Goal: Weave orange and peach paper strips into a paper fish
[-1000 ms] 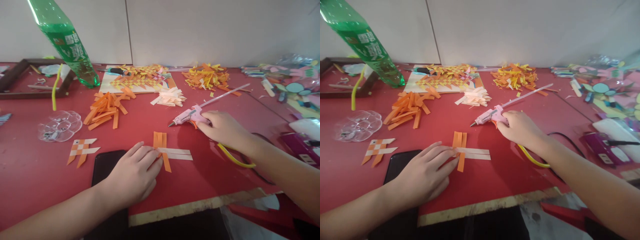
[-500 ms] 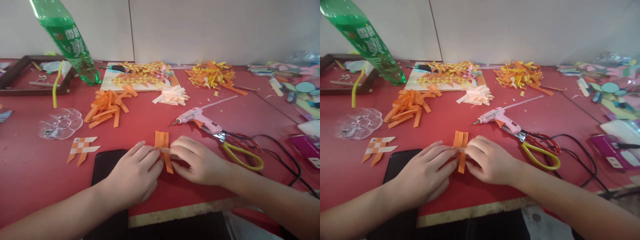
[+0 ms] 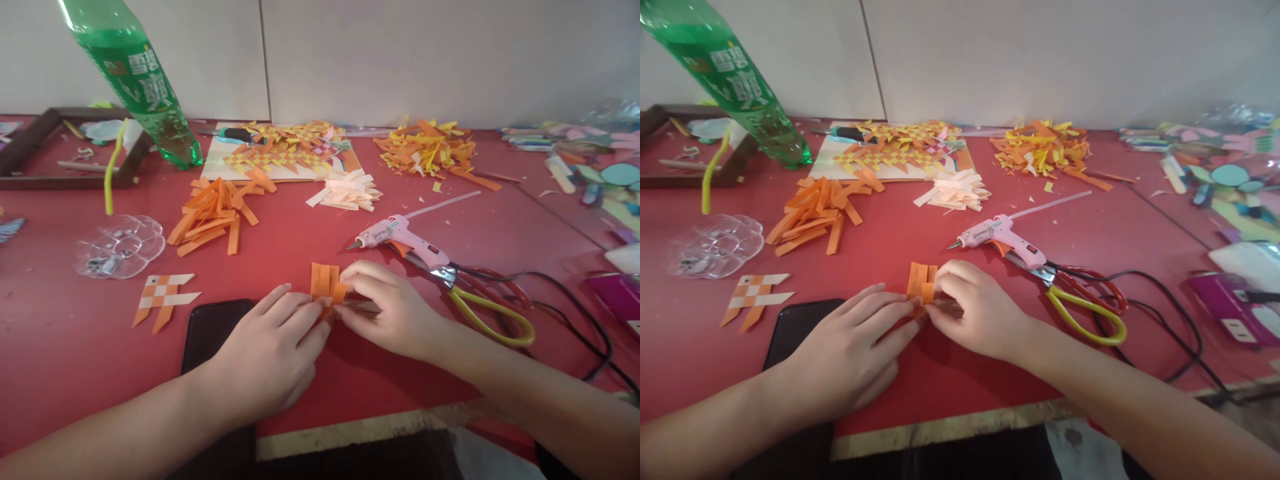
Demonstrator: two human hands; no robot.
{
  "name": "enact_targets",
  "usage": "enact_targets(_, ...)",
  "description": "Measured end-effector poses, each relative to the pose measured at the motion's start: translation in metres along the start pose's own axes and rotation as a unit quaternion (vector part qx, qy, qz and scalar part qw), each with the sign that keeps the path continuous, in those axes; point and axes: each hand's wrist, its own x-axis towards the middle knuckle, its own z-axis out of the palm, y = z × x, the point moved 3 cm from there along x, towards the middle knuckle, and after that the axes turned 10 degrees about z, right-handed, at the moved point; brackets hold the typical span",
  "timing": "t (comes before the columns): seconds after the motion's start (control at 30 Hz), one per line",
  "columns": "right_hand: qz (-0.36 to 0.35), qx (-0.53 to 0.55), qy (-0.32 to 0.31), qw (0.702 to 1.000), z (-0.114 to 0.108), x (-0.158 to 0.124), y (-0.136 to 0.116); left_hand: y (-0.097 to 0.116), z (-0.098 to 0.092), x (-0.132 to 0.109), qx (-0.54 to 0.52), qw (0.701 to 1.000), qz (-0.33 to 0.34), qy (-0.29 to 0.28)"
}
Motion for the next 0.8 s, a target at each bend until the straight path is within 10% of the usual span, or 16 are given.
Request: enact_targets(0.8,0.048,0.013,0.048,0.998,0.0052,0.003,0.0069,-0.0001,-0.0022,0.004,-0.014,1.0,-0.004,-0.012)
